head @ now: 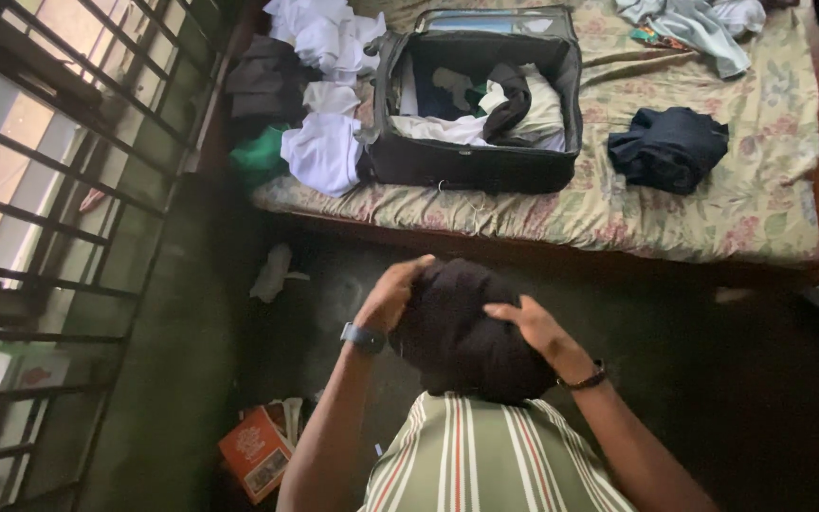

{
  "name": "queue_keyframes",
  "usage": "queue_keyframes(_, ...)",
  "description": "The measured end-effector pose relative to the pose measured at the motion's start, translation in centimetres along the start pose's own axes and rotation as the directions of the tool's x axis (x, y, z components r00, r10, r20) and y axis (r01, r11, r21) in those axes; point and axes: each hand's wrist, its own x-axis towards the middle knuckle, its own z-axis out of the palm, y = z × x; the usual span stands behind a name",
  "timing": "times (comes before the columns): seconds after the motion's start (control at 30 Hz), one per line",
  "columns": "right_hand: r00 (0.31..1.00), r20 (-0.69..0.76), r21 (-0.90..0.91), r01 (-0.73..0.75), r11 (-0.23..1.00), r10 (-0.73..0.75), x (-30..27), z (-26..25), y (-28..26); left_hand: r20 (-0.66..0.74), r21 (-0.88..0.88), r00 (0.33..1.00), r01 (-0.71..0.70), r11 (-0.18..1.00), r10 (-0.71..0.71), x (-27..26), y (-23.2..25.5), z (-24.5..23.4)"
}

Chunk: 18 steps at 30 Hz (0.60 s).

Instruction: Folding various garments and placing them in or near a suitcase on a bed.

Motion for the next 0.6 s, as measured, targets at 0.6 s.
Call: queue_keyframes(0.6,0.978,-0.093,0.021,0.189,0.982,-0.186,-4.8,6.7,-16.7,-0.248,-0.770,0.936,-0.036,0.637,-0.248,-5.5,-1.0,1.4)
